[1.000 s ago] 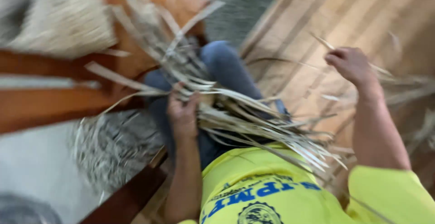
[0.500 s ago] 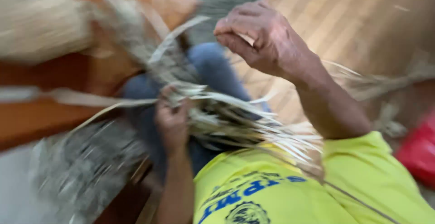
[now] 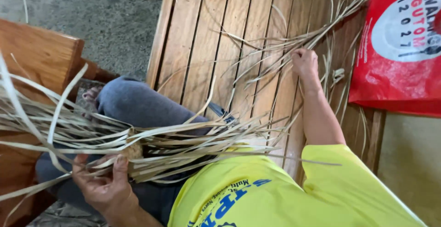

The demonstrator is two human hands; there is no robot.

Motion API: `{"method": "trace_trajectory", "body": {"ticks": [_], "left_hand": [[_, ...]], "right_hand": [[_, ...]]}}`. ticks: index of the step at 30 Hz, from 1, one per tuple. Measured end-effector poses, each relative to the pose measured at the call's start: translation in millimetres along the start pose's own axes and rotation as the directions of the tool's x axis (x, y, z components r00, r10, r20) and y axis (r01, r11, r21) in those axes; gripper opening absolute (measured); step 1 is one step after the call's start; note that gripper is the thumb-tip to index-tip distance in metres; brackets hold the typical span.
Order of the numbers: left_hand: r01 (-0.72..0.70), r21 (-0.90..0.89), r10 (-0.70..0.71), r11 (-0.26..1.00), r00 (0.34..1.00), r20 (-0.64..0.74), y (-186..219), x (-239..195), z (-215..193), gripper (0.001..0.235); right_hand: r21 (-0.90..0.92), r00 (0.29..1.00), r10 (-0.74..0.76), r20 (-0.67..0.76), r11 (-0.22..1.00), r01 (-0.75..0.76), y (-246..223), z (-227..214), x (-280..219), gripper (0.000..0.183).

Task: Weaving dried plant strips together to form a basket

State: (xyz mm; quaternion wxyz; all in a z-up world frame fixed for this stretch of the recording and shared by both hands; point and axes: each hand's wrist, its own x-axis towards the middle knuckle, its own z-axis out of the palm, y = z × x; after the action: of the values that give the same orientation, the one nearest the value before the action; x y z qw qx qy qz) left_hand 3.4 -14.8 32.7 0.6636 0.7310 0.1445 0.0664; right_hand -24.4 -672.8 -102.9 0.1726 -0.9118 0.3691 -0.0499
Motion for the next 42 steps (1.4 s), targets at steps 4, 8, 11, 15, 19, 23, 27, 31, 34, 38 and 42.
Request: {"method": "trace_trajectory", "body": {"ticks": [4,8,11,15,19,23,27,31,34,38,42], "left_hand": [[0.0,0.075,0.003,0.997,0.999,-0.039,-2,-1,3,0.064],[-0.015,0.062,0.022,0.998,0.993,-0.113,-5,0,8,0.059],[-0.031,-0.009,0.029,0.999,0.99,-0.139,-9,3,7,0.06],[0.043,-0.046,-0.049,0.998,0.988,-0.147,-7,4,8,0.055],[0.077,-0.036,-0.082,0.996,0.984,-0.158,-13,5,7,0.058],[0.045,-0.017,-0.047,0.999,0.988,-0.147,-12,4,7,0.051],[0.05,-0.027,-0.053,0.998,0.989,-0.139,-12,4,6,0.05],[0.051,-0.016,-0.053,0.999,0.989,-0.141,-20,4,3,0.048],[0.05,-0.062,-0.057,0.997,0.991,-0.117,-22,6,3,0.046],[0.041,0.016,-0.039,0.999,0.992,-0.124,-14,3,5,0.044],[0.049,-0.047,-0.054,0.998,0.992,-0.115,-13,3,6,0.044]], "right_hand": [[0.061,0.992,-0.125,-0.02,0.99,0.126,-53,9,-2,0.022],[-0.049,0.821,-0.531,-0.211,0.844,0.533,-77,82,25,0.025],[-0.169,0.742,-0.611,-0.277,0.791,0.588,-107,109,17,0.027],[-0.31,0.814,-0.546,-0.197,0.823,0.477,-141,109,-9,0.03],[-0.279,0.931,-0.361,-0.045,0.9,0.335,-122,135,-1,0.025],[0.076,0.86,-0.505,-0.078,0.857,0.51,-116,118,16,0.028],[-0.178,0.935,-0.344,-0.087,0.929,0.325,-105,96,22,0.025],[-0.346,0.871,-0.48,-0.104,0.839,0.421,-77,103,20,0.014],[-0.743,0.75,-0.603,0.271,0.365,0.562,-44,121,47,0.017],[-0.045,0.853,-0.437,-0.286,0.895,0.444,-52,77,46,0.019],[0.099,0.992,-0.018,-0.126,0.995,0.03,-37,55,52,0.029]]}}
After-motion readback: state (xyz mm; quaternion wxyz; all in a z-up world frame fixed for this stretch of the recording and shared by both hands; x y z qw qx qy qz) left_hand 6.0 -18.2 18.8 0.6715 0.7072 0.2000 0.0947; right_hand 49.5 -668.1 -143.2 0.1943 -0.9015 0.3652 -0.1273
